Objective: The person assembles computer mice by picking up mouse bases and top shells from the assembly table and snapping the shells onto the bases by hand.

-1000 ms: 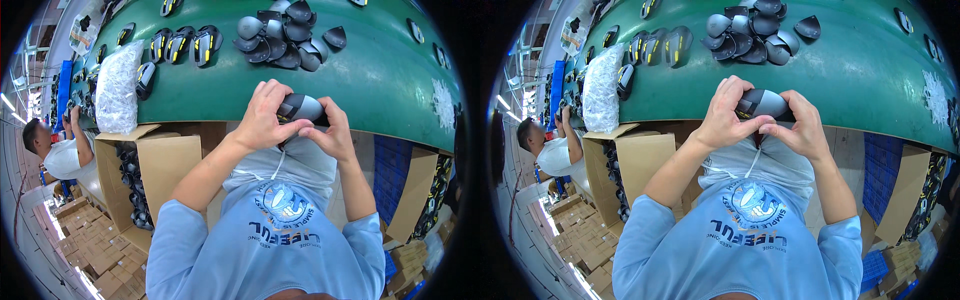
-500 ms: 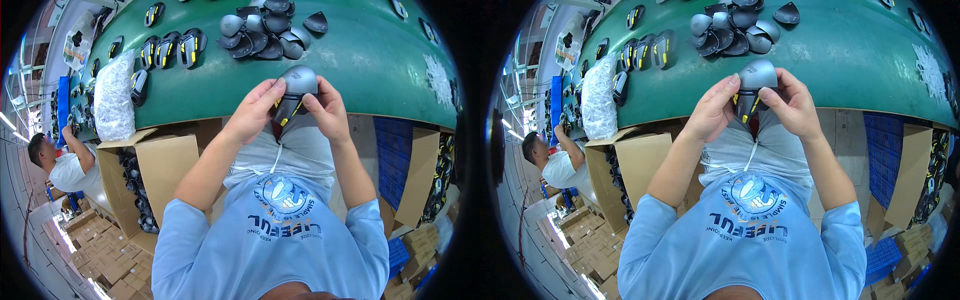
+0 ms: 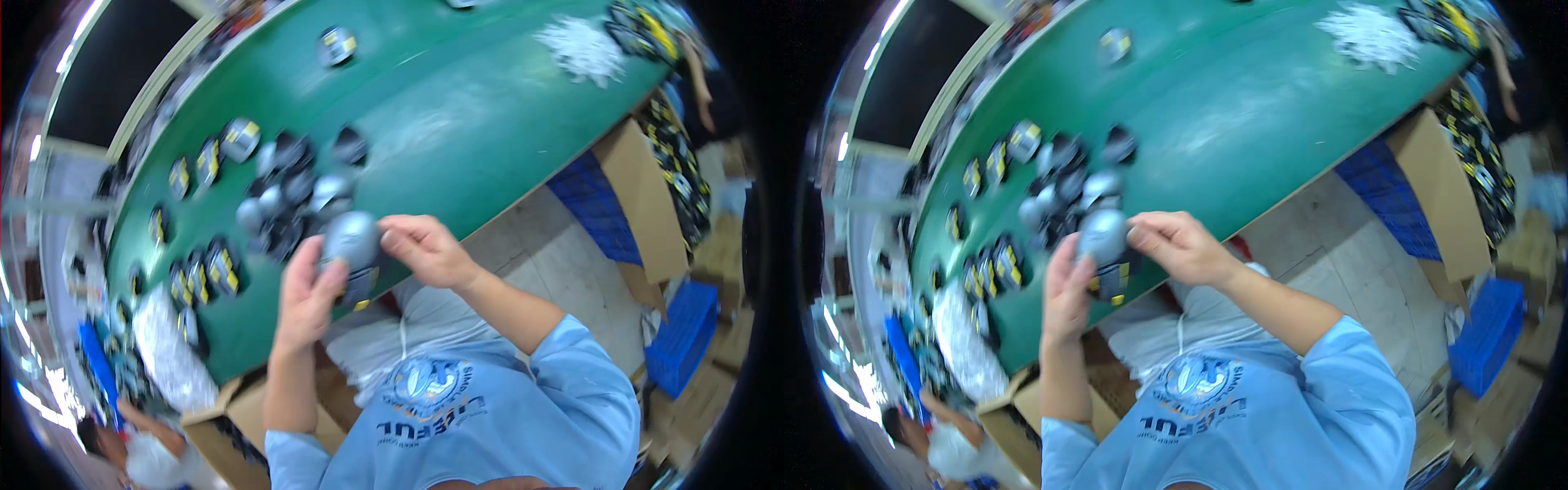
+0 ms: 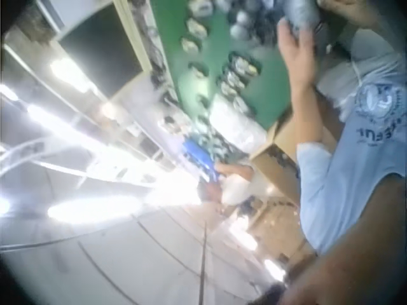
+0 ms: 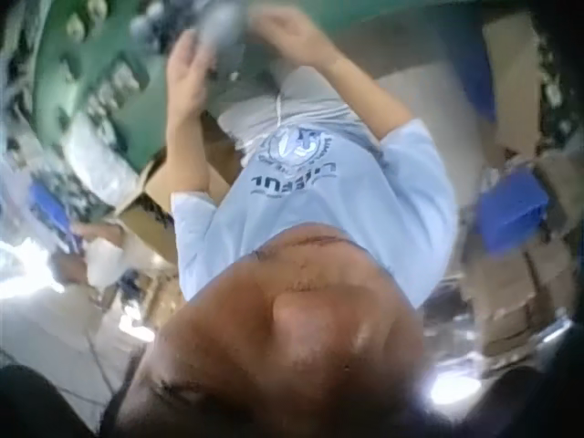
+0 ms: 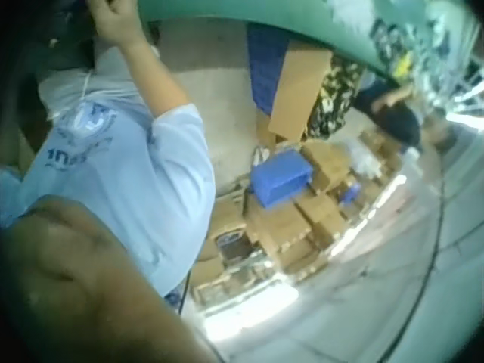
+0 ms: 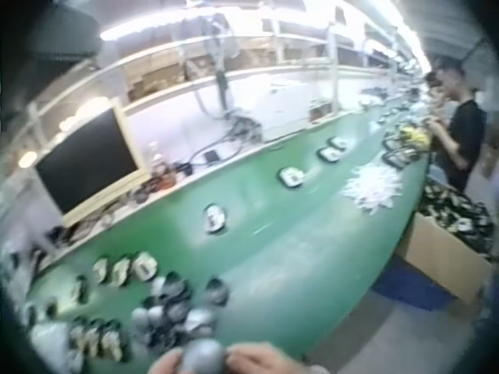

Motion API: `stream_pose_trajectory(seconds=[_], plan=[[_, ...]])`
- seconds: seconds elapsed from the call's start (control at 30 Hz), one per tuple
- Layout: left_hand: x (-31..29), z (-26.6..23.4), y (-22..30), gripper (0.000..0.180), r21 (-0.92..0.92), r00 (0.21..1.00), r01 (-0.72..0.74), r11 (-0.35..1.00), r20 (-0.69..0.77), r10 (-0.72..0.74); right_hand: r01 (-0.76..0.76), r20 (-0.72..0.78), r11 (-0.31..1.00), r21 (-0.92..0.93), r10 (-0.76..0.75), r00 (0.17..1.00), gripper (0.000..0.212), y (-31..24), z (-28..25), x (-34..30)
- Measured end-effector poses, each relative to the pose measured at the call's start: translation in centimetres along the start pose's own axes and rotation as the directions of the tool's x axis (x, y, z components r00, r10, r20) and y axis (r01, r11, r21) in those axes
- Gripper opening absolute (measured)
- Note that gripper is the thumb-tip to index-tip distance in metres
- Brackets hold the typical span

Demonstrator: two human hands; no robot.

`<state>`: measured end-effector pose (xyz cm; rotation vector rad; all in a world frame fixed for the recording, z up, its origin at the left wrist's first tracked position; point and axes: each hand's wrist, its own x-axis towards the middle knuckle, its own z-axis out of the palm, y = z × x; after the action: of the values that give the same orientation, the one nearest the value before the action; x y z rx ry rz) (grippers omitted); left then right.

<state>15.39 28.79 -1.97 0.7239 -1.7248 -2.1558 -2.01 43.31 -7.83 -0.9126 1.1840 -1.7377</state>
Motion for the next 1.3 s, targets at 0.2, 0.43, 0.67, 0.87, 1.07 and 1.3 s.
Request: stream_pose_trajectory(seconds=[0.2, 0.43, 0.67, 0.87, 1.07, 1.3], plan=[[12.0, -6.1, 7.9, 0.052, 0.028, 0.995, -0.059, 0.998, -0.083, 0.061, 0.055, -0.433, 0.855, -0.515, -0.315, 0.844, 0.03, -6.0, -12.8, 1.9], [16.9, -0.4, 7.9, 0.06, 0.71, 0.918, -0.346, 0.613, 0.12, 0.378, 0.011, -0.447, 0.841, -0.541, -0.298, 0.843, 0.024, -6.8, -18.7, -1.8], [13.1, 2.6, 8.0, 0.078, 0.579, 0.948, -0.214, 0.787, 0.317, 0.025, 0.32, -0.125, 0.888, -0.329, -0.377, 0.918, 0.043, -5.9, -8.9, 8.1], [10.3, 5.6, -0.7, 0.083, 0.69, 0.92, -0.37, 0.622, 0.363, 0.145, 0.452, -0.424, 0.87, 0.197, -0.34, 0.839, 0.08, -7.2, -6.5, 8.5], [11.4, 6.1, -4.5, 0.075, 0.823, 0.851, -0.491, 0.285, 0.382, 0.361, 0.502, -0.38, 0.863, 0.046, -0.45, 0.808, 0.083, -9.0, -6.3, 8.9], [11.1, 6.2, -5.7, 0.074, 0.829, 0.84, -0.484, 0.281, 0.35, 0.415, 0.781, -0.06, 0.612, -0.124, -0.79, 0.61, 0.089, -9.4, -6.2, 13.1]])
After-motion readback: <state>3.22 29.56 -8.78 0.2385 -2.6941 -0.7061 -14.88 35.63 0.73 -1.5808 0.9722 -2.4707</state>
